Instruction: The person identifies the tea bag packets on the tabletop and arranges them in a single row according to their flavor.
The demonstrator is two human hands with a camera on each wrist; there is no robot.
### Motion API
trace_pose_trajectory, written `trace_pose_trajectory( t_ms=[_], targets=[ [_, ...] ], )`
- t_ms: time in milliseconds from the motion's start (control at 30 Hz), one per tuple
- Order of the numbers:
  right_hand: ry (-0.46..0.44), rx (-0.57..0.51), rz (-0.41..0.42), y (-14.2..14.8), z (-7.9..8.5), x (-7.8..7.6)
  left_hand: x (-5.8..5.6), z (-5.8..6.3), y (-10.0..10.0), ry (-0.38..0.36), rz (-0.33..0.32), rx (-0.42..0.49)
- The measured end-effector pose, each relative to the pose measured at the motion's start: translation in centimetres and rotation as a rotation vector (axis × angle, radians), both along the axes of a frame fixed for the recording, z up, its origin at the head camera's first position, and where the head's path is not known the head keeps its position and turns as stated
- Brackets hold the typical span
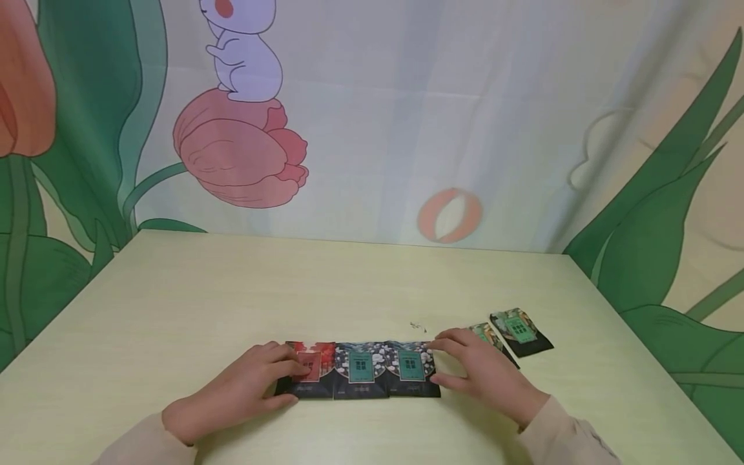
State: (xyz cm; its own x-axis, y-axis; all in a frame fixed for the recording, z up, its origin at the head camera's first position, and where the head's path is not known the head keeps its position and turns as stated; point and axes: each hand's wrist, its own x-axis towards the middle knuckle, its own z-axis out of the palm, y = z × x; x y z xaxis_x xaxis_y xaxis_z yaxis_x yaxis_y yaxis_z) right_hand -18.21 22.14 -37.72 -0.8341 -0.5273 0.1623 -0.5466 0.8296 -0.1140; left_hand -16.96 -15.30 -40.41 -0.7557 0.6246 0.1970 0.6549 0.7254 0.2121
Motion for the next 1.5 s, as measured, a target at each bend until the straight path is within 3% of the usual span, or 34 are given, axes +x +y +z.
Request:
trace_pose_trajectory(
  t_ms=[533, 967, 1500],
  targets=[
    [0.013, -0.032, -0.07, 4.2, -0.5, -0.7, -0.1, -0.3, 0.0, -0.01, 0.005, 0.005],
    [-0.165, -0.046, -0.134, 6.5, -1.1, -1.6, 0.0, -0.2, 0.2, -0.047, 0.032, -0.004],
    [-0.202, -0.059, -0.156, 7.2, -1.7, -1.9, 0.0, 0.0, 0.1, -0.034, 0.032, 0.001]
  ],
)
